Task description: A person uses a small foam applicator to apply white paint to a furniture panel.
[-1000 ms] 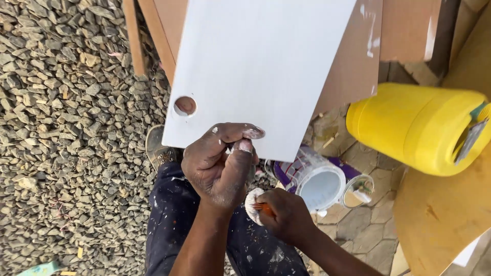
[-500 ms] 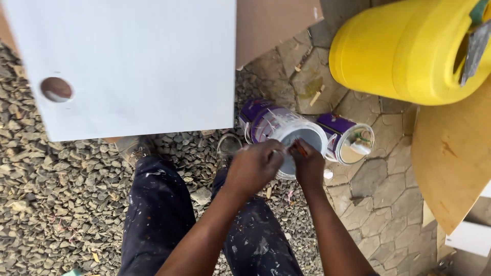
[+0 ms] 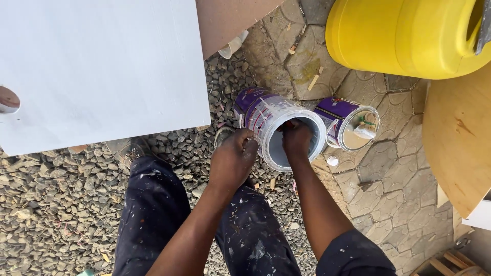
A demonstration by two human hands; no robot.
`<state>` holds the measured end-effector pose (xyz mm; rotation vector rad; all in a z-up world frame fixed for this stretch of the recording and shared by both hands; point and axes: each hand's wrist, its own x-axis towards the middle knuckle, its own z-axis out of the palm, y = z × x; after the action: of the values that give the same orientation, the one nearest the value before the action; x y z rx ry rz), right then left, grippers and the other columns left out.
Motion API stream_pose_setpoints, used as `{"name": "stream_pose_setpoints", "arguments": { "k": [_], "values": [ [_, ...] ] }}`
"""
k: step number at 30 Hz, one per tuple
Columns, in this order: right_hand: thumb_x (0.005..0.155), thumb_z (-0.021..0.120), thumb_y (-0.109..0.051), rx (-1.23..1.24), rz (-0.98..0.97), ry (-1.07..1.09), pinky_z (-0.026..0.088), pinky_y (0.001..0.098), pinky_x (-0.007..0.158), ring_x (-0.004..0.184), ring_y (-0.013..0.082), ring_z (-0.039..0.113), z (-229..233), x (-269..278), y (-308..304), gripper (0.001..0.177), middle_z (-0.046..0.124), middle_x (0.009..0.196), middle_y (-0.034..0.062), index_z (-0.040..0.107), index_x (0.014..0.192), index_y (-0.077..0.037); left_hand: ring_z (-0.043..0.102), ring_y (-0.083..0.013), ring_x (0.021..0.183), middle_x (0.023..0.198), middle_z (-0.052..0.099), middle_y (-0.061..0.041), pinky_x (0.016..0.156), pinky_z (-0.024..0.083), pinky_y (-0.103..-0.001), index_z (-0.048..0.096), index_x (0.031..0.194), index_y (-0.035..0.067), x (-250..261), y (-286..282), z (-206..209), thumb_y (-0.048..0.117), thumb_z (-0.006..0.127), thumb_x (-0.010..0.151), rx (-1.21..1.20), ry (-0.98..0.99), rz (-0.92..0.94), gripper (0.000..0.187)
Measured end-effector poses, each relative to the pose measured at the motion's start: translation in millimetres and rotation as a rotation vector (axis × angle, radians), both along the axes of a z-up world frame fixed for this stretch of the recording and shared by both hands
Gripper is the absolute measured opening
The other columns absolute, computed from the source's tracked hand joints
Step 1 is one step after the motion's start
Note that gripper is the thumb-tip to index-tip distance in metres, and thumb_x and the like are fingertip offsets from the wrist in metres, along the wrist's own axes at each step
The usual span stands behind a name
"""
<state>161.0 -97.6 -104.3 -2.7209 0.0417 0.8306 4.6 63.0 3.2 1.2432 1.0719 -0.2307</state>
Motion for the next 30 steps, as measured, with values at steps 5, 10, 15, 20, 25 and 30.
{"name": "stream_pose_setpoints", "arguments": {
  "k": [5, 10, 15, 20, 25, 30],
  "values": [
    [0.093, 0.067, -0.014, 0.026, -0.107, 0.058, 0.051, 0.0273, 0.048, 0.060, 0.0203, 0.068, 4.5, 6.8, -4.2, 0.021, 0.071, 0.074, 0.0157, 0.075, 0.107, 0.001, 0.071, -0.0481, 0.105, 0.108, 0.076, -0.024, 0.090, 0.054, -0.061, 0.071, 0.125, 0.009, -0.5, -4.9, -8.8, 0.035, 0.053, 0.092, -0.056, -0.015, -0.023, 0.046],
    [0.084, 0.070, -0.014, 0.153, -0.268, 0.203, 0.047, 0.0288, 0.038, 0.051, 0.0219, 0.065, -22.0, 22.7, -37.2, 0.025, 0.065, 0.069, 0.0121, 0.075, 0.106, -0.005, 0.070, -0.0481, 0.107, 0.111, 0.076, -0.023, 0.092, 0.053, -0.061, 0.072, 0.125, 0.009, -2.4, -10.4, -14.9, 0.036, 0.052, 0.091, -0.084, -0.013, -0.027, 0.048],
    [0.077, 0.064, -0.015, 0.302, -0.658, 0.510, 0.038, 0.0184, 0.036, 0.042, 0.0183, 0.058, 39.2, 19.9, -23.7, 0.027, 0.062, 0.062, 0.0100, 0.073, 0.101, -0.006, 0.068, -0.0514, 0.110, 0.112, 0.075, -0.027, 0.094, 0.053, -0.059, 0.072, 0.125, 0.004, -2.3, -15.4, -4.2, 0.031, 0.050, 0.090, -0.178, -0.071, 0.105, 0.050],
    [0.078, 0.067, 0.000, 0.467, -0.538, 0.595, 0.054, 0.0276, 0.047, 0.062, 0.0228, 0.068, 78.5, 5.2, -10.0, 0.030, 0.069, 0.084, 0.0108, 0.067, 0.108, -0.005, 0.072, -0.0421, 0.107, 0.107, 0.077, -0.021, 0.089, 0.056, -0.051, 0.077, 0.122, 0.008, -1.7, -9.6, 17.8, 0.028, 0.052, 0.085, -0.302, 0.026, 0.144, 0.049],
    [0.077, 0.064, 0.006, 0.406, -0.453, 0.603, 0.056, 0.0268, 0.048, 0.062, 0.0210, 0.067, 74.2, 3.7, -20.8, 0.036, 0.063, 0.086, 0.0099, 0.064, 0.112, -0.002, 0.073, -0.0389, 0.103, 0.103, 0.077, -0.021, 0.085, 0.057, -0.048, 0.077, 0.122, 0.007, -2.6, -18.6, 2.2, 0.029, 0.055, 0.085, -0.333, 0.033, 0.176, 0.049],
    [0.075, 0.063, 0.002, 0.307, -0.314, 0.713, 0.042, 0.0235, 0.036, 0.049, 0.0199, 0.062, 63.2, 26.7, -24.3, 0.028, 0.062, 0.072, 0.0108, 0.067, 0.103, -0.005, 0.070, -0.0419, 0.114, 0.110, 0.076, -0.023, 0.090, 0.055, -0.048, 0.076, 0.125, 0.007, 0.7, 0.7, 24.6, 0.029, 0.054, 0.084, -0.377, 0.052, 0.166, 0.051]
  ]
}}
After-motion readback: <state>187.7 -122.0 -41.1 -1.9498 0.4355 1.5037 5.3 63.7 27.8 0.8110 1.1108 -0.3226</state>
